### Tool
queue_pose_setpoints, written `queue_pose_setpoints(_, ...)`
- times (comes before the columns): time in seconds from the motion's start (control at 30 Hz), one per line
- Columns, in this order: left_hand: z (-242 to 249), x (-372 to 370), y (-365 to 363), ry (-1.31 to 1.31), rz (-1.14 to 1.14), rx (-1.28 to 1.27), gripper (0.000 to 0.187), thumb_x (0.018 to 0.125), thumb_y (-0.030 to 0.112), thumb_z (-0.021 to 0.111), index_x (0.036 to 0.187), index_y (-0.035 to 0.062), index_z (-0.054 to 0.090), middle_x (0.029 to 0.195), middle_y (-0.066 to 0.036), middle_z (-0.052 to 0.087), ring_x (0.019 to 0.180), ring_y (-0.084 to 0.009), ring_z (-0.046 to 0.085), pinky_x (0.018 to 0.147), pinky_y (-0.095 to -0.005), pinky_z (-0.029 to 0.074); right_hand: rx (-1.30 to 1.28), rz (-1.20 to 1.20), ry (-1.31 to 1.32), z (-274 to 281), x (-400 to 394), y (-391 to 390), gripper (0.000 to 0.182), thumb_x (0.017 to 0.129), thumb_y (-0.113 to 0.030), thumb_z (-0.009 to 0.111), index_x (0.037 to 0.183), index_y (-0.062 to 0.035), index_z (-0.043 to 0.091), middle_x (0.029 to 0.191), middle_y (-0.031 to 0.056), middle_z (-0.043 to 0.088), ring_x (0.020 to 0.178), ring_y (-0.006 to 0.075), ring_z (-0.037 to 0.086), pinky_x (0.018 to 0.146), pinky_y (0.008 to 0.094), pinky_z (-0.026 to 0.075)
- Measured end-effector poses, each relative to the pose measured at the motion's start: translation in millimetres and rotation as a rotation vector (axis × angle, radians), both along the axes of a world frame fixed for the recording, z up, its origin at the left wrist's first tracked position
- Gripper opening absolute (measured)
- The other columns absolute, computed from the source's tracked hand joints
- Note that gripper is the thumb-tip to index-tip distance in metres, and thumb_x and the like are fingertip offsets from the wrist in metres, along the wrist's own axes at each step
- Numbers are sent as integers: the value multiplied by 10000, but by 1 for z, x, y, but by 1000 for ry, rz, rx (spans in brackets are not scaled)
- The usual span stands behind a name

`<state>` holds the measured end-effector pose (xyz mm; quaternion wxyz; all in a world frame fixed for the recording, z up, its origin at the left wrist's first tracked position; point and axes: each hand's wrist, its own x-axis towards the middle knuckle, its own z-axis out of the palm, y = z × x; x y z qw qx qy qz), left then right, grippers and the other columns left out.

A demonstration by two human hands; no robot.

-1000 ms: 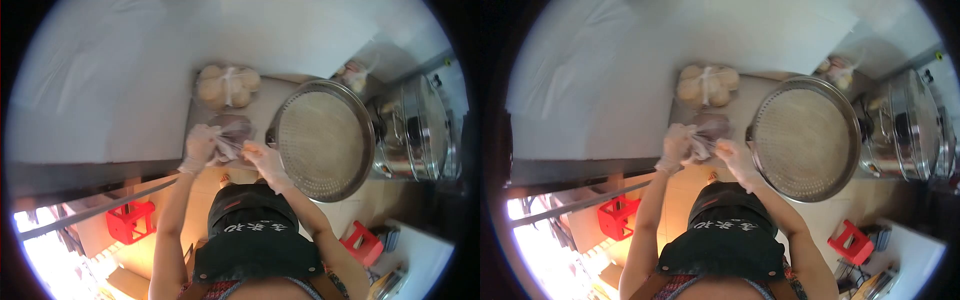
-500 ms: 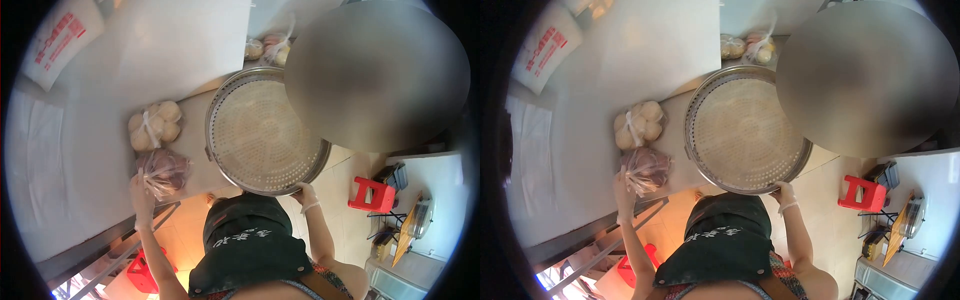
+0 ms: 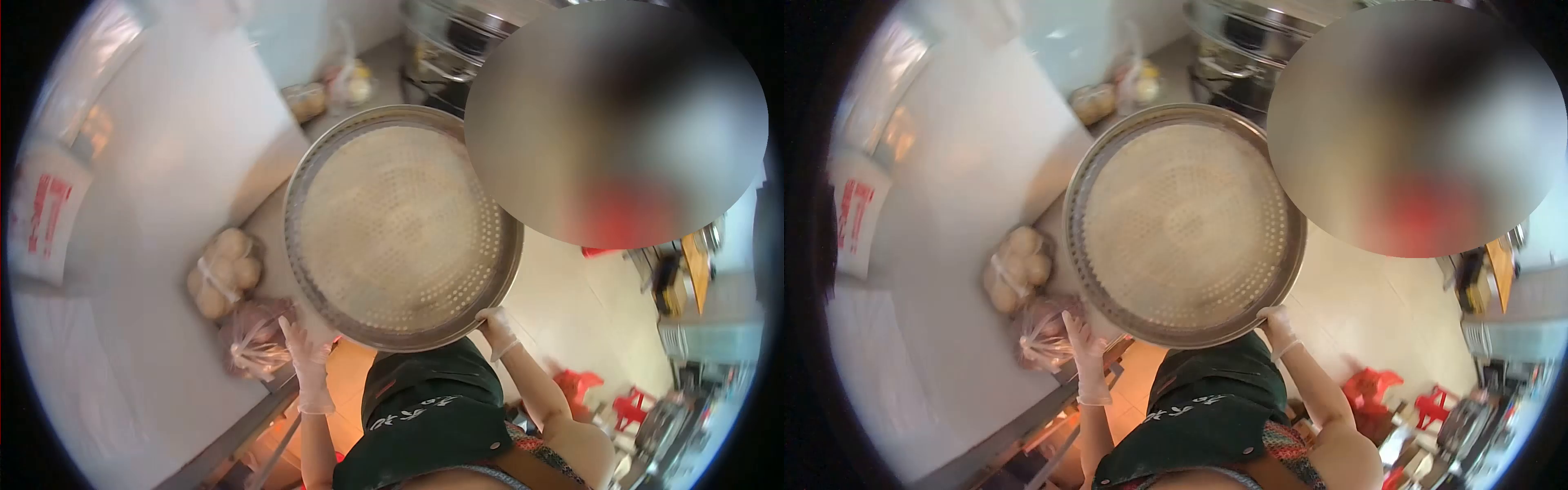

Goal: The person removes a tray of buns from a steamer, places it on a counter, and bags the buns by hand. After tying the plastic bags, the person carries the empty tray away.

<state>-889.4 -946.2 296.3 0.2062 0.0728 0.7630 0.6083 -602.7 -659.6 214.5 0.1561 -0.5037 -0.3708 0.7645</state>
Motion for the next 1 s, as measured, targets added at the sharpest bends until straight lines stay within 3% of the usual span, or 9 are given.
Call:
queue_pose_setpoints(0.07, -5, 14, 24, -147, -72, 83, 875, 830, 41, 686, 1543, 112, 183, 1471, -155, 380, 1337, -285, 401, 1050, -401, 410, -124, -193, -2, 29, 30, -15, 78, 768, 52, 603, 707, 70, 649, 694, 107, 610, 702, 225, 645, 649, 368, 541)
queue_pose_setpoints(0.13, 14, 30, 60, -199, -142, 118, 852, 794, 44, 694, 1510, 90, 235, 1405, -145, 431, 1282, -280, 452, 1018, -404, 443, 109, -98, -76, 35, 71, -26, 73, 745, 77, 605, 690, 51, 645, 676, 66, 590, 653, 181, 614, 576, 345, 492)
queue_pose_setpoints(0.2, 26, 47, 95, -332, -208, 161, 810, 743, -16, 639, 1469, 74, 292, 1345, -138, 475, 1221, -274, 499, 986, -402, 473, -83, -331, -60, 41, 103, -29, 69, 730, 71, 612, 672, 51, 642, 653, 61, 581, 611, 174, 590, 538, 342, 461)
queue_pose_setpoints(0.27, -10, 63, 91, -409, -253, 171, 814, 673, -102, 537, 1445, 51, 326, 1301, -133, 504, 1177, -264, 525, 977, -383, 478, 99, -387, -52, -19, 125, -57, 62, 715, 41, 636, 655, 55, 643, 611, 64, 569, 547, 184, 559, 500, 353, 428)
queue_pose_setpoints(0.43, -65, 145, 130, -268, -404, 155, 839, 591, -144, 462, 1407, 41, 402, 1251, -101, 528, 1127, -250, 562, 916, -349, 504, 19, -592, -118, -3, 231, -66, 82, 710, 27, 623, 762, 85, 653, 697, 87, 610, 651, 215, 624, 561, 353, 505)
queue_pose_setpoints(0.63, -27, 254, 295, -479, -692, 62, 870, 592, -107, 469, 1441, 44, 356, 1289, -93, 521, 1148, -262, 549, 976, -322, 454, -16, -793, -151, -14, 332, -3, 147, 734, 26, 613, 850, 96, 671, 812, 163, 670, 731, 283, 675, 646, 396, 570)
queue_pose_setpoints(0.77, -60, 297, 409, -390, -967, -100, 844, 724, 8, 588, 1499, 78, 262, 1324, -119, 512, 1206, -280, 519, 996, -432, 436, -38, -852, -115, -6, 400, 52, 207, 754, 27, 598, 936, 112, 651, 896, 185, 672, 740, 293, 679, 648, 414, 573)
queue_pose_setpoints(0.87, -76, 343, 475, -401, -807, -221, 909, 857, 205, 657, 1557, 111, 85, 1429, -149, 433, 1289, -303, 449, 1038, -506, 378, -100, -929, -31, -16, 439, 107, 251, 776, 27, 565, 995, 136, 619, 925, 206, 668, 750, 321, 686, 676, 429, 592)
queue_pose_setpoints(1.0, -97, 358, 517, -296, -928, -316, 939, 908, 325, 635, 1564, 123, -5, 1558, -159, 256, 1379, -324, 346, 1107, -515, 295, -193, -1058, 21, -58, 475, 198, 280, 804, 23, 508, 1042, 155, 574, 937, 237, 665, 790, 366, 694, 742, 463, 614)
